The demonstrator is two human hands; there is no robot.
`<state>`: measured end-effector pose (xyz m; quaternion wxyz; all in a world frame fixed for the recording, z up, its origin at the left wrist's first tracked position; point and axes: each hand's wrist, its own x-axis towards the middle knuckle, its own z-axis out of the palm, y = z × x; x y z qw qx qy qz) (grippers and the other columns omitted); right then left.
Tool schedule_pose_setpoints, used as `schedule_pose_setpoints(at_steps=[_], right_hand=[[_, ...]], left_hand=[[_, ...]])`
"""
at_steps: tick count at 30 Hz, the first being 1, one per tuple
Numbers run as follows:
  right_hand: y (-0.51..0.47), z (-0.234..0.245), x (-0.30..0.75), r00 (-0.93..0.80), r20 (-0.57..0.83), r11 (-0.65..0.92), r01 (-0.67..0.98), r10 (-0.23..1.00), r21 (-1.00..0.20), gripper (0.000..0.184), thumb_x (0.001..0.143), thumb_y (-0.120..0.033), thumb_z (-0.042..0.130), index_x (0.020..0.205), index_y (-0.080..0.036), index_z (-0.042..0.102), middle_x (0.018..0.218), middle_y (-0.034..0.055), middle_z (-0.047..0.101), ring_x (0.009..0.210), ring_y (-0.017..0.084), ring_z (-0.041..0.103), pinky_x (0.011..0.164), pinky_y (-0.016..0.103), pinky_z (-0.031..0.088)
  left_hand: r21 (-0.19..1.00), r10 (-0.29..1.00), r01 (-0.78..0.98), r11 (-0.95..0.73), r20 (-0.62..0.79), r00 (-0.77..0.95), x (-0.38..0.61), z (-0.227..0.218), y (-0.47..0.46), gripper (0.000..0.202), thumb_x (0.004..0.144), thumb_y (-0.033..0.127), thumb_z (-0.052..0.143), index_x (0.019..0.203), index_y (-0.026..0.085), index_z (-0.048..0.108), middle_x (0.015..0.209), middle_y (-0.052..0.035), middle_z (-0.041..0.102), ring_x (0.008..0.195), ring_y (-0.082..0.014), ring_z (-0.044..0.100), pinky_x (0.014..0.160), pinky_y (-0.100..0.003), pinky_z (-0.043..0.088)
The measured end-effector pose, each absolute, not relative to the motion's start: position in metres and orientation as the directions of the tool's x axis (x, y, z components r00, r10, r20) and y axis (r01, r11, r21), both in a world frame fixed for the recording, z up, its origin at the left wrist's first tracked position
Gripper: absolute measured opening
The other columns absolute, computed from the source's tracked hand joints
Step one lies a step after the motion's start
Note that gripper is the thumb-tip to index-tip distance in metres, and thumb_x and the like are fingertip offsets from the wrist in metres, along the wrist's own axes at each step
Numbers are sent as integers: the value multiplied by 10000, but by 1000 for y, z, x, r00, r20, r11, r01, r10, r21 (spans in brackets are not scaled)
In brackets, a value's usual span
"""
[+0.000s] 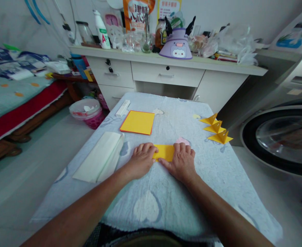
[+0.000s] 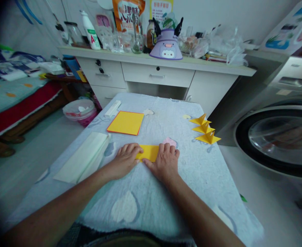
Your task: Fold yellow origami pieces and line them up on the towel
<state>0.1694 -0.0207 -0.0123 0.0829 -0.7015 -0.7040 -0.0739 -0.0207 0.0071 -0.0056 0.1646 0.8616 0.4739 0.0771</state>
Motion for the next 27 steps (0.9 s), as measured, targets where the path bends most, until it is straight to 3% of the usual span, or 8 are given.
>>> schedule_pose_setpoints(at_steps=[12,18,22,27], right_hand=[[-22,-11,166,7,208,2,999,978,-42,777,766,-799,419,1166,-142,530,1035,160,557,968,334,453,831,454,311],[-24,-13,181,-24,172,45,992,985,-117,831,788,-699,517,1405,-158,379,1181,162,547,1045,329,459,896,462,295],[-22,-14,202,-10,139,31,988,990,-149,943,765,-713,537,1485,-167,267,1338,187,475,1111,347,459,927,483,299],[-15,-15,233,60,31,-54,983,998,-175,1055,705,-703,602,1513,-163,192,1483,201,349,1323,401,321,1031,562,228]], left_hand=[[373,865,798,-474,27,501,-19,-10,0,362,869,133,390,1206,247,461,1292,-47,506,1213,-228,414,1017,-387,313],[372,851,792,-484,-7,524,-28,-11,3,419,876,149,394,1270,280,445,1368,-44,458,1284,-225,368,1060,-403,290],[365,855,799,-477,-19,519,-33,-12,3,457,871,144,400,1298,297,447,1395,-42,438,1307,-231,355,1073,-419,283],[366,855,799,-477,-16,518,-37,-14,3,472,872,136,394,1301,316,471,1404,-36,436,1314,-233,358,1079,-428,287]])
